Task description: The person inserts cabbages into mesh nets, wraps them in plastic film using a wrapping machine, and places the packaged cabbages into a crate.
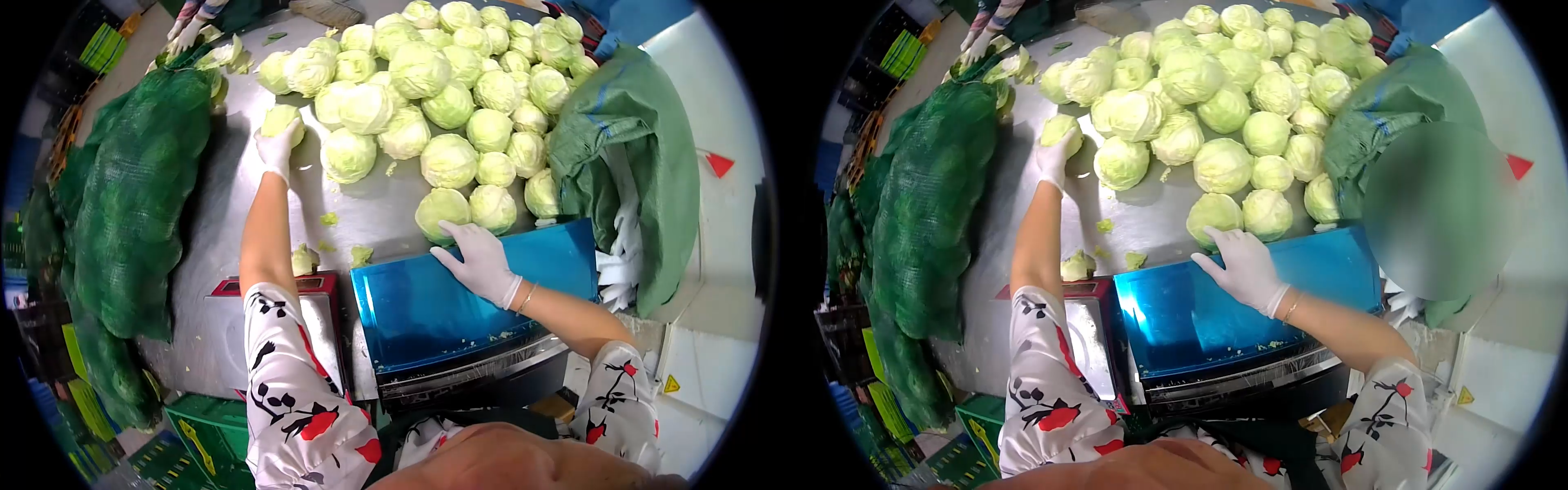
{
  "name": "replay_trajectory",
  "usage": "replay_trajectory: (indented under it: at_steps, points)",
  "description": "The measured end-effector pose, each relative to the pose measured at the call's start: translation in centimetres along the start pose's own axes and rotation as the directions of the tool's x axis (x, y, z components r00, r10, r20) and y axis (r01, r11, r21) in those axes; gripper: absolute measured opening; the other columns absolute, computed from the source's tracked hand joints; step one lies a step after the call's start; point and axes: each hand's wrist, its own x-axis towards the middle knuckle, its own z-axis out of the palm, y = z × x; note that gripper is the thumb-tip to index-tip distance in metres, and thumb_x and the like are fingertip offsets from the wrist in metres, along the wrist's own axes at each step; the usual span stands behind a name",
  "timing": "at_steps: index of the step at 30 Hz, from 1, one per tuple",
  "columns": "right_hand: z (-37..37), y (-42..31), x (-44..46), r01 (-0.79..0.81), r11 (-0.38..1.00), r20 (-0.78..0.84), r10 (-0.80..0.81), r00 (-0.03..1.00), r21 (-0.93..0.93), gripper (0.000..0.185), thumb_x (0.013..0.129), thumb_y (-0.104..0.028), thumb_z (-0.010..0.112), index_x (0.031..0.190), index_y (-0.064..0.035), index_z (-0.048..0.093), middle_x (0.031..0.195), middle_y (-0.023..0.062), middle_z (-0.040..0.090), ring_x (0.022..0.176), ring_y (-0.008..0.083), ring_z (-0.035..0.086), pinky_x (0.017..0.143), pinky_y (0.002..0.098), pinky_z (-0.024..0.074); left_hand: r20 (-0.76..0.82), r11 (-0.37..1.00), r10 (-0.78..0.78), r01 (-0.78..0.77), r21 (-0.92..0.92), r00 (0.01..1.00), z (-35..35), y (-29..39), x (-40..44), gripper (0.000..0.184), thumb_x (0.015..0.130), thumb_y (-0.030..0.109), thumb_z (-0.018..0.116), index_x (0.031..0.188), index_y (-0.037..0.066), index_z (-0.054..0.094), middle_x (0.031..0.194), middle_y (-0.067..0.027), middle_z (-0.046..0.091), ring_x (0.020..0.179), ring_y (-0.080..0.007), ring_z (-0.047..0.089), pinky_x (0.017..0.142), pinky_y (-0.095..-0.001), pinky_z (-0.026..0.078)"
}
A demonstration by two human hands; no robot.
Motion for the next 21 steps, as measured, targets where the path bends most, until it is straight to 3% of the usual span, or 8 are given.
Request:
replay_trajectory:
  at_steps: [1, 2, 4, 7, 10, 12, 16, 21]
  points:
    - [0.0, 0.0, 0.0, 0.000, 1.000, 0.002, 0.000, 1.000, 0.007, 0.047, 0.093, -0.041, 0.062, 0.121, -0.0038, 0.060, 0.088, 0.0151, 0.065, 0.084, 0.0318, 0.062, 0.076, 0.0422, 0.0493, 0.069, 0.955, -0.028, 0.047, -0.293, 0.997, -1.0, 0.7, -1.8, 0.092, 0.066, 0.034, 0.091, 0.135, -0.004, 0.045, 0.121, -0.0166, 0.062, 0.103, -0.0246, 0.065, 0.091, -0.0365, 0.052]
    - [0.0, 0.1, -0.1, 0.001, 1.000, 0.002, -0.001, 1.000, 0.014, 0.046, 0.093, -0.041, 0.062, 0.121, -0.0038, 0.060, 0.087, 0.0149, 0.065, 0.084, 0.0318, 0.062, 0.076, 0.0422, 0.0493, 0.288, 0.843, -0.208, 0.320, -0.431, 0.935, -2.8, 1.7, -2.9, 0.079, 0.074, 0.033, 0.085, 0.137, 0.002, 0.048, 0.124, -0.0112, 0.062, 0.103, -0.0219, 0.065, 0.088, -0.0354, 0.053]
    - [0.1, 0.2, -0.3, 0.011, 1.000, -0.009, -0.011, 1.000, 0.010, 0.044, 0.093, -0.041, 0.062, 0.117, -0.0036, 0.062, 0.086, 0.0150, 0.065, 0.082, 0.0321, 0.062, 0.075, 0.0422, 0.0495, 0.433, 0.782, -0.201, 0.410, -0.469, 0.878, -7.3, 3.1, -6.6, 0.066, 0.083, 0.032, 0.078, 0.140, 0.013, 0.050, 0.128, -0.0042, 0.061, 0.111, -0.0194, 0.062, 0.089, -0.0332, 0.052]
    - [0.1, 0.2, -0.3, 0.019, 1.000, -0.019, -0.019, 1.000, -0.001, 0.042, 0.093, -0.041, 0.061, 0.111, -0.0033, 0.063, 0.085, 0.0158, 0.065, 0.081, 0.0327, 0.063, 0.074, 0.0425, 0.0499, 0.364, 0.948, 0.107, 0.016, -0.319, 0.925, -15.2, 4.6, -13.1, 0.074, 0.082, 0.020, 0.079, 0.141, -0.001, 0.041, 0.135, -0.0133, 0.055, 0.124, -0.0211, 0.053, 0.105, -0.0367, 0.043]
    - [0.1, 0.3, -0.4, 0.012, 1.000, -0.017, -0.012, 1.000, 0.015, 0.041, 0.093, -0.042, 0.059, 0.104, -0.0026, 0.065, 0.084, 0.0179, 0.066, 0.082, 0.0345, 0.063, 0.074, 0.0436, 0.0502, 0.392, 0.965, 0.238, -0.170, -0.200, 0.889, -23.7, 6.1, -21.4, 0.097, 0.072, 0.037, 0.086, 0.145, 0.000, 0.033, 0.142, -0.0160, 0.045, 0.129, -0.0268, 0.048, 0.110, -0.0391, 0.039]
    - [-0.1, 0.2, -0.4, 0.025, 1.000, -0.032, -0.024, 0.999, 0.014, 0.042, 0.094, -0.042, 0.057, 0.102, -0.0022, 0.065, 0.085, 0.0187, 0.066, 0.083, 0.0352, 0.064, 0.074, 0.0442, 0.0502, 0.384, 0.992, 0.123, -0.096, -0.087, 0.915, -28.0, 8.1, -27.5, 0.107, 0.065, 0.045, 0.088, 0.146, 0.002, 0.030, 0.141, -0.0182, 0.044, 0.130, -0.0296, 0.047, 0.111, -0.0416, 0.038]
    - [-0.3, 0.0, -0.5, -0.007, 1.000, 0.018, 0.007, 1.000, 0.022, 0.043, 0.094, -0.044, 0.056, 0.101, -0.0023, 0.067, 0.086, 0.0190, 0.068, 0.082, 0.0363, 0.065, 0.075, 0.0458, 0.0506, 0.340, 0.999, 0.008, -0.024, 0.043, 0.940, -33.2, 5.0, -35.0, 0.095, 0.063, 0.018, 0.087, 0.141, 0.002, 0.035, 0.132, -0.0170, 0.051, 0.120, -0.0269, 0.054, 0.105, -0.0377, 0.044]
    - [0.5, 0.8, -0.5, -0.027, 0.998, -0.071, 0.031, 0.997, 0.064, 0.044, 0.093, -0.043, 0.057, 0.097, -0.0012, 0.069, 0.091, 0.0195, 0.069, 0.086, 0.0386, 0.065, 0.076, 0.0479, 0.0502, 0.320, 0.947, 0.112, -0.198, 0.251, 0.941, -34.8, 3.1, -38.0, 0.107, 0.063, 0.019, 0.090, 0.149, 0.001, 0.028, 0.143, -0.0223, 0.043, 0.130, -0.0286, 0.047, 0.109, -0.0377, 0.040]
